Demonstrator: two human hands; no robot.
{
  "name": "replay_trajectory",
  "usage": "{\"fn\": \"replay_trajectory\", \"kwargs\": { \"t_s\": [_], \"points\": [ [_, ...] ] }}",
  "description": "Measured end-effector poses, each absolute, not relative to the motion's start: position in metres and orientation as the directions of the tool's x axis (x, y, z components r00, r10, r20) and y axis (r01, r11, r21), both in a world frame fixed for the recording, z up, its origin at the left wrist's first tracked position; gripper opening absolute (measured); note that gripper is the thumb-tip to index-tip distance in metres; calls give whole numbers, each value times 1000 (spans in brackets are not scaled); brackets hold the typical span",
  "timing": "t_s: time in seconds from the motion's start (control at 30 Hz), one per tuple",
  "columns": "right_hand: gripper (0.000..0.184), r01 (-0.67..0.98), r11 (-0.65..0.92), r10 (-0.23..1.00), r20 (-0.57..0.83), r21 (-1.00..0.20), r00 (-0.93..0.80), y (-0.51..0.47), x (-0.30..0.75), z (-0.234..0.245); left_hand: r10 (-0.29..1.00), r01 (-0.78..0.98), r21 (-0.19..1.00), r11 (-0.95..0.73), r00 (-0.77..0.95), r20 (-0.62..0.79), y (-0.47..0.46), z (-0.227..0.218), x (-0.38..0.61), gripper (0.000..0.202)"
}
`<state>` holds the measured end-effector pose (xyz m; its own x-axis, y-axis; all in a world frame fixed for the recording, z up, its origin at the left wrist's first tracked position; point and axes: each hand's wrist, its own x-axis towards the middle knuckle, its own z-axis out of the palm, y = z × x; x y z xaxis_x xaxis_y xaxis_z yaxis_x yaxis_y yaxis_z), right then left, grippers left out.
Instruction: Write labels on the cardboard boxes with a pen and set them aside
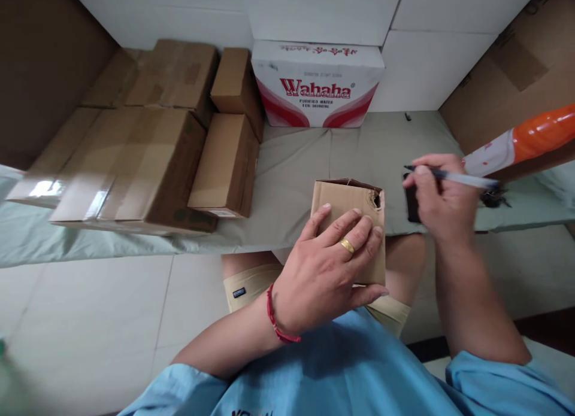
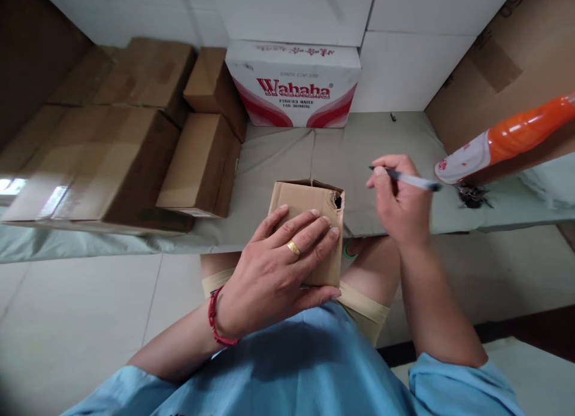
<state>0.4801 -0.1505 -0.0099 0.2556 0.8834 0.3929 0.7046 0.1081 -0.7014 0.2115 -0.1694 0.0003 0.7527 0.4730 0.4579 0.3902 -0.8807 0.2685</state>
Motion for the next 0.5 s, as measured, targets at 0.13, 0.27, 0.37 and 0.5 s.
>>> {"fn": "replay_trajectory", "kwargs": {
  "t_s": [0.13, 0.27, 0.37, 0.5],
  "points": [
    [32, 927, -156, 960, 169, -340, 224, -123, 487, -59, 486, 407, 268, -873, 751, 446, -173, 2, 212, 64],
    [43, 958, -265, 960, -129, -111, 250, -113, 484, -94, 494, 419, 262, -869, 757, 428, -176, 3, 211, 63],
    [45, 956, -269, 953, -176, -119, 247, -116, 486, -108, 500, 428, 261, -866, 763, 410, -177, 4, 211, 61],
    [56, 945, -299, 950, -133, -130, 283, -128, 505, -118, 509, 435, 267, -860, 771, 382, -175, 6, 210, 61]
  ]
}}
